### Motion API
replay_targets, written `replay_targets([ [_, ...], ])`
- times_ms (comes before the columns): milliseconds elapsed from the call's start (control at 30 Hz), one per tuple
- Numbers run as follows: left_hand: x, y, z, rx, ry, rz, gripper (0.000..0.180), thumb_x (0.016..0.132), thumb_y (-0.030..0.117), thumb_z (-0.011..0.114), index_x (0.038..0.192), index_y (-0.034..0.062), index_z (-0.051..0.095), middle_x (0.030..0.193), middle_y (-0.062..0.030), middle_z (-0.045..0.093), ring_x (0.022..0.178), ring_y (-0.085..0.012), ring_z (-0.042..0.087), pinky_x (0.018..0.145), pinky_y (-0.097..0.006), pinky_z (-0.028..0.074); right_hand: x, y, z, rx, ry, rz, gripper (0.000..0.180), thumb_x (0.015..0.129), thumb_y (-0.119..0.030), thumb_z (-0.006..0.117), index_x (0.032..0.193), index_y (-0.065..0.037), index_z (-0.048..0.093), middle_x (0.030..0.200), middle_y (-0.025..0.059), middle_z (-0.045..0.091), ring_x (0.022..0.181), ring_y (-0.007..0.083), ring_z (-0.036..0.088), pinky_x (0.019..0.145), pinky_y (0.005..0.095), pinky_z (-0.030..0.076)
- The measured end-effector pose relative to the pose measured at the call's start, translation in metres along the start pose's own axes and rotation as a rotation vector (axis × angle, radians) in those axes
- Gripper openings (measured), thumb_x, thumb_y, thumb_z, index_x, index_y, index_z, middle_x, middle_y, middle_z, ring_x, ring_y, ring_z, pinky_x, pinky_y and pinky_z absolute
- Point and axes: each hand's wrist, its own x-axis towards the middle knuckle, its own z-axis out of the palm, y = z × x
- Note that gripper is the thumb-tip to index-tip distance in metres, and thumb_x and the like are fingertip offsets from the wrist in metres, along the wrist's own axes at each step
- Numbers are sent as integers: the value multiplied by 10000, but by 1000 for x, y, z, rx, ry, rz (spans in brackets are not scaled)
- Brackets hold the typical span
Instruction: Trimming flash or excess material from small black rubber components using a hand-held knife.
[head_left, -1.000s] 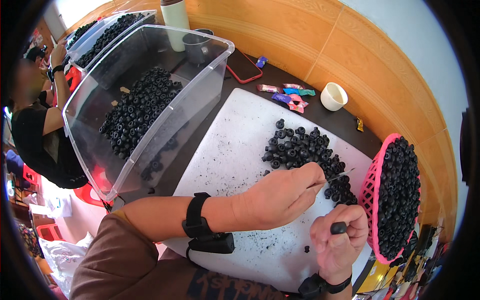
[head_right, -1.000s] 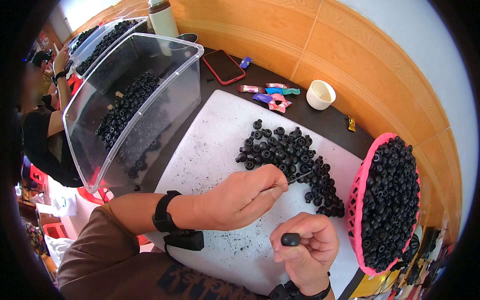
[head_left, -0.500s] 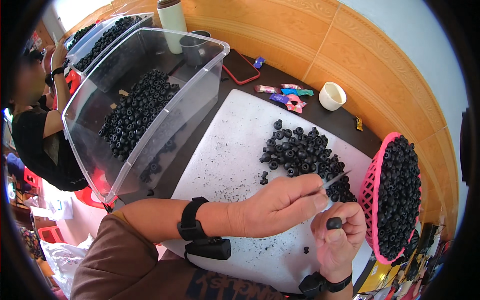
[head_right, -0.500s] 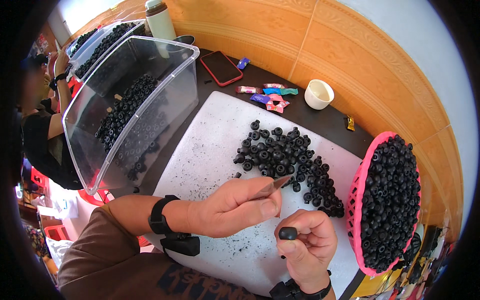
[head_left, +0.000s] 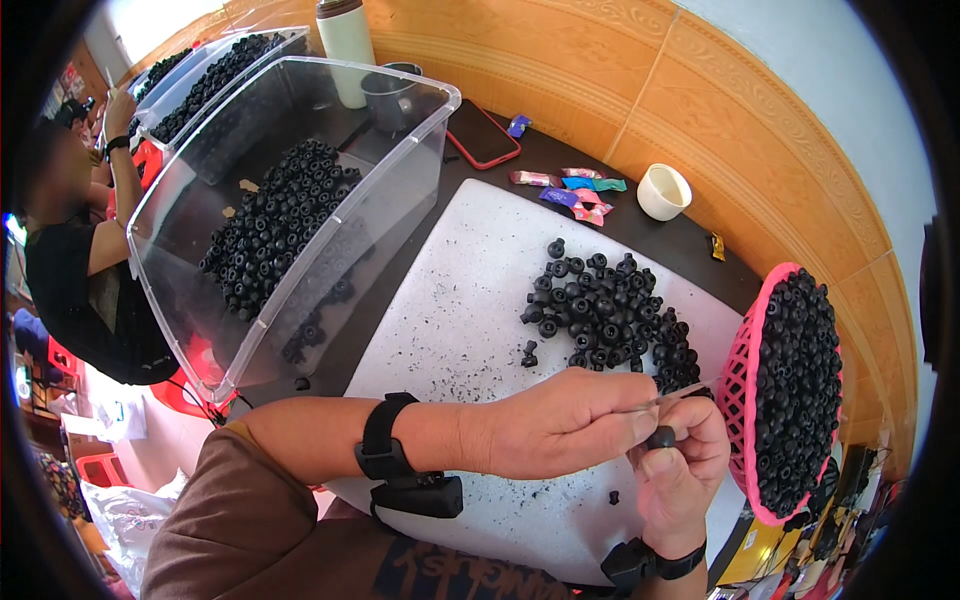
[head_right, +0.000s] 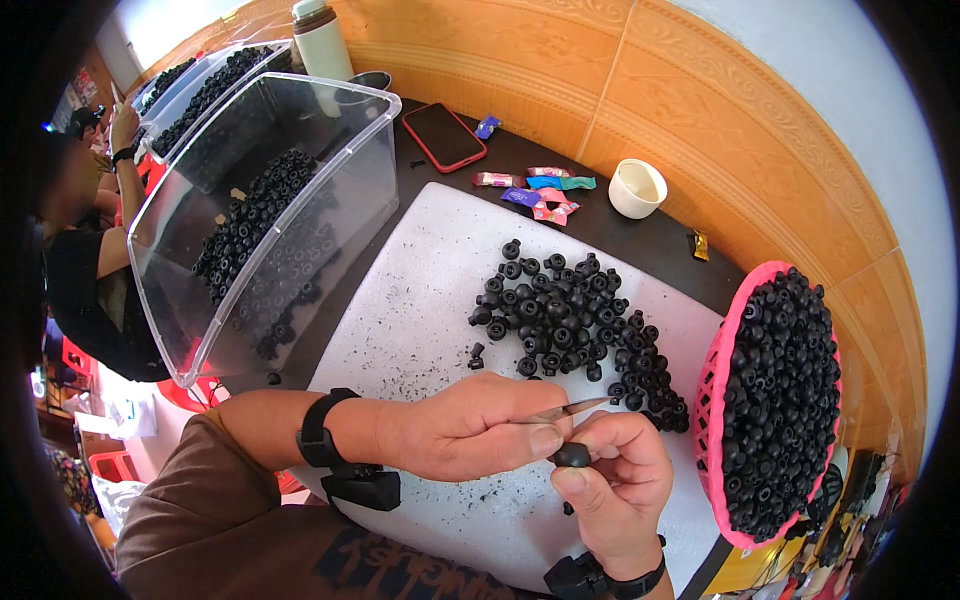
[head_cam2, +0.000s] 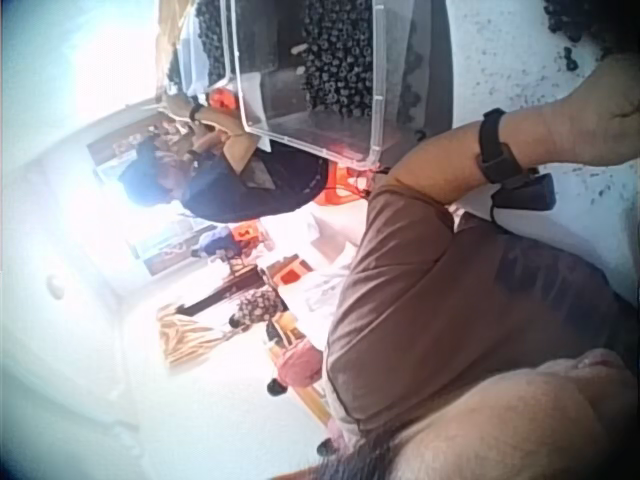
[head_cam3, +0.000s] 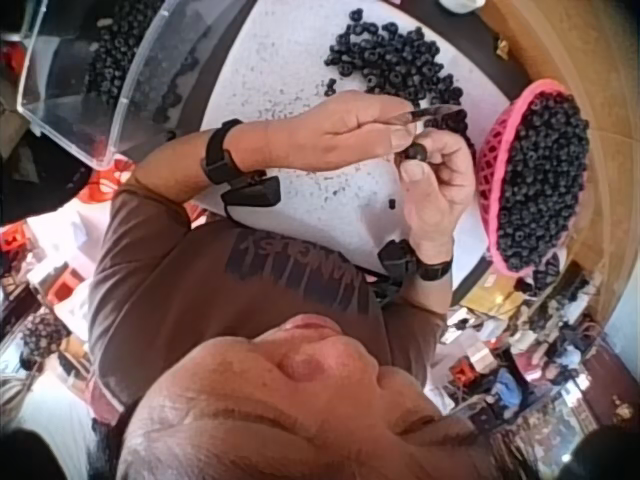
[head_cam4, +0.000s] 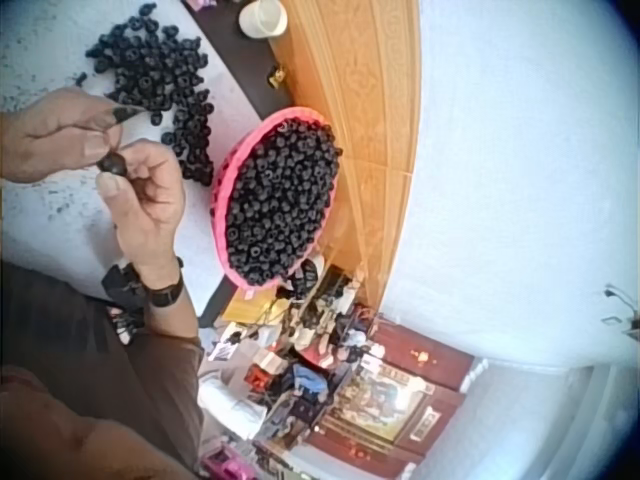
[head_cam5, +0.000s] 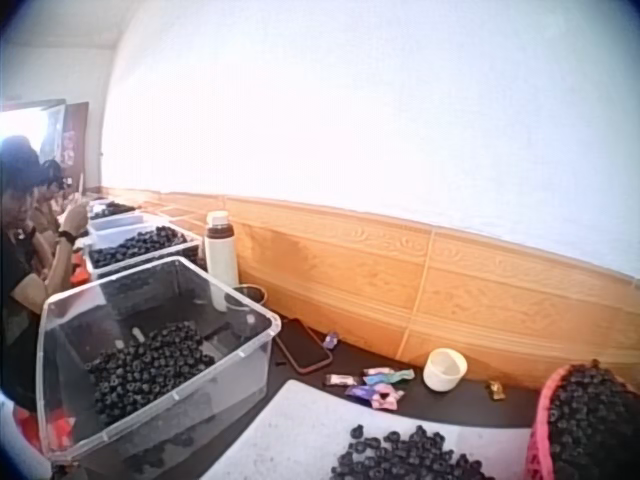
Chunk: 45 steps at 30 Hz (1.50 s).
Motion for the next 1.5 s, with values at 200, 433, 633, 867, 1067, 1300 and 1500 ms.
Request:
replay_targets([
  [200,0,-4,2,134,59,70,108,873,117,463,859,13,488,673,-58,474,575,-160,443,537,-270,382,1,0,-3,-5,-40,-2,273,726,-61,695,884,-32,474,818,39,540,694,68,484,598,187,400],
  [433,0,-10,1,756,156,353,181,688,101,623,811,42,504,645,-55,485,518,-256,513,425,-327,389,1,1,-5,24,-62,-5,250,742,-38,666,898,-20,471,808,47,539,707,86,491,645,197,399],
  [633,0,-9,0,826,146,406,203,678,130,638,805,52,500,634,-52,440,495,-231,495,409,-322,381,1,3,-7,-11,-51,-13,201,766,-20,628,893,-14,473,808,58,542,704,98,499,652,203,401],
  [867,1,-10,1,840,166,411,212,675,136,642,809,50,503,631,-51,448,493,-227,498,410,-321,382,0,4,-6,14,-45,-10,199,766,-35,633,883,-16,474,800,56,545,698,94,499,636,202,401],
  [1067,2,-11,2,847,181,409,204,680,134,644,800,51,502,630,-49,450,494,-225,502,409,-321,385,1,1,-5,-14,-39,-2,196,759,-25,628,878,-24,473,798,49,546,692,87,502,638,195,408],
  [1300,-1,-11,5,826,205,229,188,736,152,606,770,54,450,651,-83,480,553,-277,536,450,-358,420,4,5,-4,-231,47,-49,322,731,-218,697,845,-42,452,696,-19,452,539,45,386,466,169,309],
  [1500,0,-29,-1,549,173,-77,157,801,106,499,794,-7,390,662,-195,517,602,-386,517,535,-436,412,-13,7,3,-351,-93,-117,281,753,-200,641,844,-35,432,677,13,478,472,47,370,414,185,284],
])
